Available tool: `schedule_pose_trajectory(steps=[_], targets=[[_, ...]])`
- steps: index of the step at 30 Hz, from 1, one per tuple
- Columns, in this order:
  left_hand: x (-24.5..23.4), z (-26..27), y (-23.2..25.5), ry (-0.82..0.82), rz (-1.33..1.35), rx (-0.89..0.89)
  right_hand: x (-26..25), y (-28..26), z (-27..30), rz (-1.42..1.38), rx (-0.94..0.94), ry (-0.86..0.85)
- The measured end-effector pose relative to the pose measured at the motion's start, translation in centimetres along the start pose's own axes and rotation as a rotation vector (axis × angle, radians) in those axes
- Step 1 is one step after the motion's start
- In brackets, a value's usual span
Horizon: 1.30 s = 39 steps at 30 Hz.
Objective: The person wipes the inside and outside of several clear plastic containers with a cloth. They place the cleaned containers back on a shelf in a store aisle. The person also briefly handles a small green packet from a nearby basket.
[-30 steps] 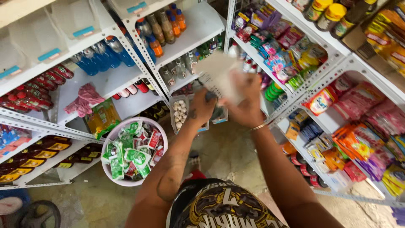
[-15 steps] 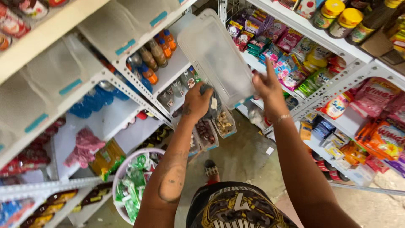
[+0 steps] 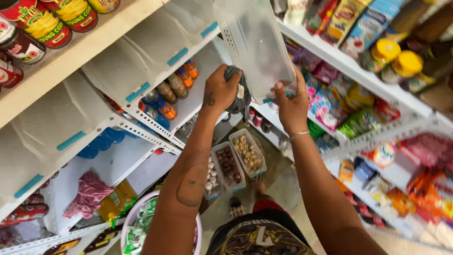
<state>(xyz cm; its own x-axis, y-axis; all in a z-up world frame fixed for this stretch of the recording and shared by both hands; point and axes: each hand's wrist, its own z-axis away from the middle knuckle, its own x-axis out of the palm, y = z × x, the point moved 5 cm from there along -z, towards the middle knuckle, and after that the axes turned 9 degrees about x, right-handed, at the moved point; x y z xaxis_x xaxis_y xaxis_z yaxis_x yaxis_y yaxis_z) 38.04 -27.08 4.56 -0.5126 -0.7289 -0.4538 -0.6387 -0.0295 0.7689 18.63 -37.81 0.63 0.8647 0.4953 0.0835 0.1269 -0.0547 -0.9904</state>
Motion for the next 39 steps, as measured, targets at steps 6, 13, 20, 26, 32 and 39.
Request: schedule_pose_trajectory(steps=[6,13,20,26,32,39], targets=[[-1.2,-5.2,0.1,0.055,-0.305,0.046,1.5,-1.7,-7.0,-0.002,-0.015,-0.068],[-1.1,-10.4,-1.8,-0.189,-0.631,-0.322,2.8,-5.2,-10.2,0.248,-0.393,0.006],[-1.3,-10.9,-2.8,-0.086,-0.700,-0.308,2.4,-6.9,-11.0,0.394,-0.376,0.060],[-1.6,-10.3,-3.2,0.042,-0.731,-0.270,3.6,-6.7,-13.0,0.268,-0.459,0.060],[-1.5,-9.7,-3.8,0.054,-0.702,-0.342,5.2,-4.0,-16.1,0.022,-0.266,-0.008],[-1.4,-9.2,-2.9,0.040,-0.689,-0.316,8.5,0.4,-20.6,-0.269,0.227,-0.030]])
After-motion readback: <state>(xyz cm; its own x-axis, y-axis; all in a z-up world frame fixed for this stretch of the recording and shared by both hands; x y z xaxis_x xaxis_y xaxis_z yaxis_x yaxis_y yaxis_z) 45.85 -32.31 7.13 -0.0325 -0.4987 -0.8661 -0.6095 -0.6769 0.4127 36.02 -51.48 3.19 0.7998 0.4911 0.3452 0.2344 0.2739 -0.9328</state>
